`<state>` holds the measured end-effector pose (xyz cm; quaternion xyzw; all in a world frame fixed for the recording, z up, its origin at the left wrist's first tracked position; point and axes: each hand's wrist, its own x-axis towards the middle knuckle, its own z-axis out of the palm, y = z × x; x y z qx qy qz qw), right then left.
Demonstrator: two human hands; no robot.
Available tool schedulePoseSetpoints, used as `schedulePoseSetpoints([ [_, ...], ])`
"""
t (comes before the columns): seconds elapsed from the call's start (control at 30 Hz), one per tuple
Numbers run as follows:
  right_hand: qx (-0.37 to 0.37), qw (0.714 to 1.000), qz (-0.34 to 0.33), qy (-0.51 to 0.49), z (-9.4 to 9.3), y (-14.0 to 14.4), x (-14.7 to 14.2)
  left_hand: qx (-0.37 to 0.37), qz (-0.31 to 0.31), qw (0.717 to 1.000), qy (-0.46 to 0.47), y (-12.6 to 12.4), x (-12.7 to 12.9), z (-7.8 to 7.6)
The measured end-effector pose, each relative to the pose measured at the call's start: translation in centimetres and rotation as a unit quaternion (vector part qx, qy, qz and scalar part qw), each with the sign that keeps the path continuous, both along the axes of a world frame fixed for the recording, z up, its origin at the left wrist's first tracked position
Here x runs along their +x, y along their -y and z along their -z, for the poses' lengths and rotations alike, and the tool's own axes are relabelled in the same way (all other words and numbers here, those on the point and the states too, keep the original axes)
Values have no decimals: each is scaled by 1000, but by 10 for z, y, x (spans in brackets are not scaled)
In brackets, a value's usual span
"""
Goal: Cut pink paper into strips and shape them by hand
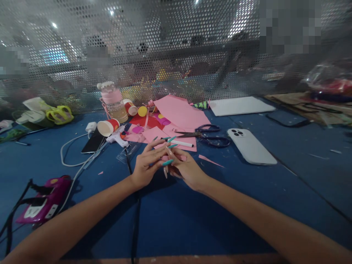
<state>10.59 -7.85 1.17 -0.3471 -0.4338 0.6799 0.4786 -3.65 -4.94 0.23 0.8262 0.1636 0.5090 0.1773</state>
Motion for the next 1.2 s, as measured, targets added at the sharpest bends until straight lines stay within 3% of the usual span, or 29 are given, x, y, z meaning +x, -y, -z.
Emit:
schedulePoseSetpoints([
  [0.13,-38,999,15,9,0,1,-1,3,-7,1000,18,0,0,1],
  [0.4,-31,999,5,-29,1,3,-2,-7,4,999,31,0,1,2],
  [0.73,6,993,-114,-43,0,-3,7,-64,81,995,11,1,1,2],
  [1.2,79,993,-86,24,-3,1,4,54,21,994,-92,2,2,1],
])
